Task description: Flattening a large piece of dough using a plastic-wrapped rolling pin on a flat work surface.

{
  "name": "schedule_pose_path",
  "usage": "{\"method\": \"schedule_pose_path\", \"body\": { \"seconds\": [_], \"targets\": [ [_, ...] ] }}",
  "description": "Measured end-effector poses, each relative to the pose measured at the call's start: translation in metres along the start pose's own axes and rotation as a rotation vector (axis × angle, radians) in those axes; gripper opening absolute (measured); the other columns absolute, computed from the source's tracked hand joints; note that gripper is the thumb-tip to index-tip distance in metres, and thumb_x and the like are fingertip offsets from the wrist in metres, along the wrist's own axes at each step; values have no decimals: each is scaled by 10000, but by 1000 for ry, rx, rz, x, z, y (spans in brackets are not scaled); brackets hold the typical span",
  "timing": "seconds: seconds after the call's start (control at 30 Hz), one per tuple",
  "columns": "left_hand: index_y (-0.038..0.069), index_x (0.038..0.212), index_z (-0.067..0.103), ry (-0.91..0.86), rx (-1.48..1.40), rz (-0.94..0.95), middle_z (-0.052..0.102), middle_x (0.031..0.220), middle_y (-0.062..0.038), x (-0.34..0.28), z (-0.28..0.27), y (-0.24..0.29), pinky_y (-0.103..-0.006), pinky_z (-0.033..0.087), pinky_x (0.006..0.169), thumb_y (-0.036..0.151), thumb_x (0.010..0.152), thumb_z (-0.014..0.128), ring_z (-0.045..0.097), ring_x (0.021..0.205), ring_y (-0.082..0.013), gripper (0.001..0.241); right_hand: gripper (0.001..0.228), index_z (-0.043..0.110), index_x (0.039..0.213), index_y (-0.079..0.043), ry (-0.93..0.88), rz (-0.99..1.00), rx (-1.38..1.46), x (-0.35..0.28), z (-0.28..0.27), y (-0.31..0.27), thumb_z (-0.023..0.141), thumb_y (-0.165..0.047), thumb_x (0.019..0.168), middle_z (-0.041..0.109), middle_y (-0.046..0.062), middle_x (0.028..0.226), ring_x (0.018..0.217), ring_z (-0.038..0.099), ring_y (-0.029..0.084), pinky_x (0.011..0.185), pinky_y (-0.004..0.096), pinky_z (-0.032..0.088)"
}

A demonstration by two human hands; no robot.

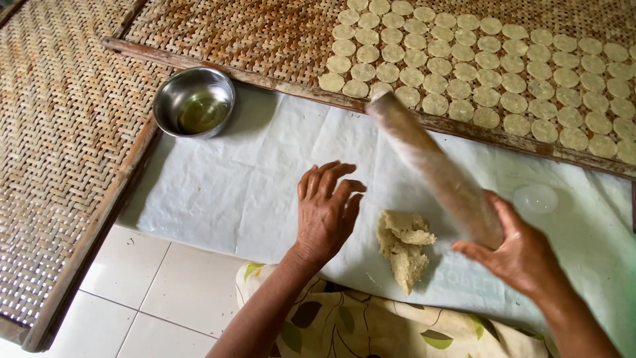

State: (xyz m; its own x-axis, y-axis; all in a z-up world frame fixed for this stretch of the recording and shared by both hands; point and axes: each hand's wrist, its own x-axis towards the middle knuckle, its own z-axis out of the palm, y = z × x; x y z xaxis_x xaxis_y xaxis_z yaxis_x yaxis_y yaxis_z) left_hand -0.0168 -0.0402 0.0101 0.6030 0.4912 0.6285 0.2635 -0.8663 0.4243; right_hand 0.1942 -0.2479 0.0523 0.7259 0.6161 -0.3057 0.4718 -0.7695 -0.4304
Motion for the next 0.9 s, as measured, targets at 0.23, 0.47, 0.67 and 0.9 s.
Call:
{"method": "schedule_pose_path", "body": {
  "seconds": [0.23, 0.47, 0.67, 0.9],
  "targets": [
    [122, 907, 632, 55, -110, -286, 645, 1007, -9, -27, 16, -18, -365, 447, 889, 4, 775, 719, 570, 936, -201, 197, 1096, 420, 1543, -359, 219, -359, -281, 13, 62, 11, 923, -486, 578, 719, 6, 1215, 933, 743, 210, 787, 366, 610],
    [151, 879, 677, -164, -114, -298, 655, 907, -15, -38, 24, -18, -356, 489, 797, 86, 790, 772, 578, 854, -195, 146, 989, 461, 1530, -180, 291, -342, -140, 38, 46, -11, 881, -408, 665, 701, 163, 1231, 891, 739, 301, 689, 415, 622],
    [144, 865, 756, -268, -82, -198, 665, 1033, -37, -37, 38, -2, -382, 467, 830, 209, 849, 770, 570, 963, -219, 68, 852, 476, 1504, -170, 220, -227, 28, 50, 42, -18, 832, -316, 744, 753, 124, 1096, 813, 750, 298, 691, 427, 600],
    [219, 899, 713, -309, 135, -143, 620, 1010, 4, -55, 99, -14, -385, 469, 838, 280, 923, 669, 584, 1032, -248, 79, 817, 519, 1475, -291, 240, -125, 194, 66, 60, -6, 822, -422, 728, 669, 137, 1317, 1219, 624, 394, 991, 564, 510]
  ]
}}
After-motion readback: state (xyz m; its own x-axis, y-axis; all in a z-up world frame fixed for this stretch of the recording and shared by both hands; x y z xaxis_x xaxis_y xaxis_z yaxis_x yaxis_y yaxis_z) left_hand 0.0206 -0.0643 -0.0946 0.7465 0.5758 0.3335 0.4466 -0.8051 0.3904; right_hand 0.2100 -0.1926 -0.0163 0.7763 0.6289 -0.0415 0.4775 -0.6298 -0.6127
